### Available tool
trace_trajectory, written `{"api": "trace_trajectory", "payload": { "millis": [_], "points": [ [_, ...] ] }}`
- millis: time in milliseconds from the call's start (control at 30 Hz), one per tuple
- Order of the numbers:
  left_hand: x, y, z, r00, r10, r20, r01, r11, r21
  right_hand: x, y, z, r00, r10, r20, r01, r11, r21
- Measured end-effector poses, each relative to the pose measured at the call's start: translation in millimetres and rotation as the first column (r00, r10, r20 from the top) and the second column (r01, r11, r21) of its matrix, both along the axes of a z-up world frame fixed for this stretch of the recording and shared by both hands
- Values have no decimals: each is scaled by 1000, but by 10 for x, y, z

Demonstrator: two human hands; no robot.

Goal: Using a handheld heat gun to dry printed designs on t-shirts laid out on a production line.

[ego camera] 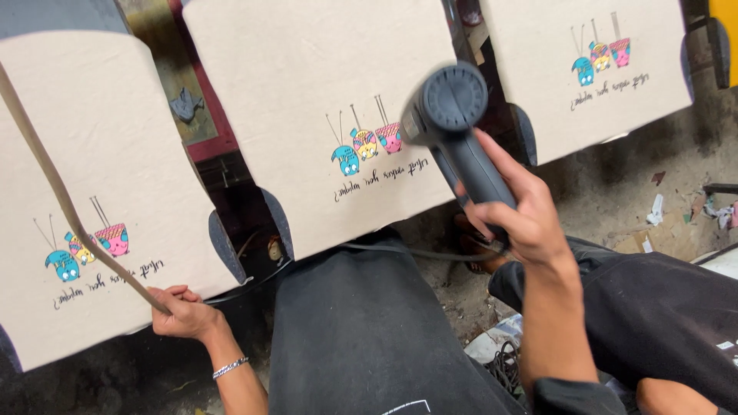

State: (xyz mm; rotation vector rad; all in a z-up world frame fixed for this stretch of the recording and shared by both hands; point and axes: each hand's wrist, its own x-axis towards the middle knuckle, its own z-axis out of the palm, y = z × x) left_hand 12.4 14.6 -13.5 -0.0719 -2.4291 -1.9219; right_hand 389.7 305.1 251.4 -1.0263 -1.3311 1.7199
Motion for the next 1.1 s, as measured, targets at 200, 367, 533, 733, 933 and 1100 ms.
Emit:
{"api": "trace_trajectory", "payload": {
  "millis": [200, 367, 533, 733, 933, 1100],
  "points": [
    [0, 29, -5, 1000, -10, -12, 9, 1000, -13, 22, 66, -166, 998, -24, -57, 24, 1000, -1],
    [-32, -11, -54, 1000, -8, -14, 7, 1000, -27, 200, -29, -47, 998, -25, 51, 23, 999, 44],
    [-53, -70, -107, 1000, -16, -9, 16, 999, -36, 358, -200, -229, 993, -10, -114, 3, 998, -62],
    [71, 53, 201, 1000, -11, 10, 12, 998, -55, 692, -388, 178, 989, -34, 144, 49, 994, -103],
    [10, 49, 96, 1000, 13, 23, -13, 1000, -4, 559, -399, -108, 999, 1, -34, -4, 998, -70],
    [58, 80, 212, 999, 32, 35, -31, 999, -23, 816, -446, 16, 999, -29, 42, 32, 997, -67]
  ]
}}
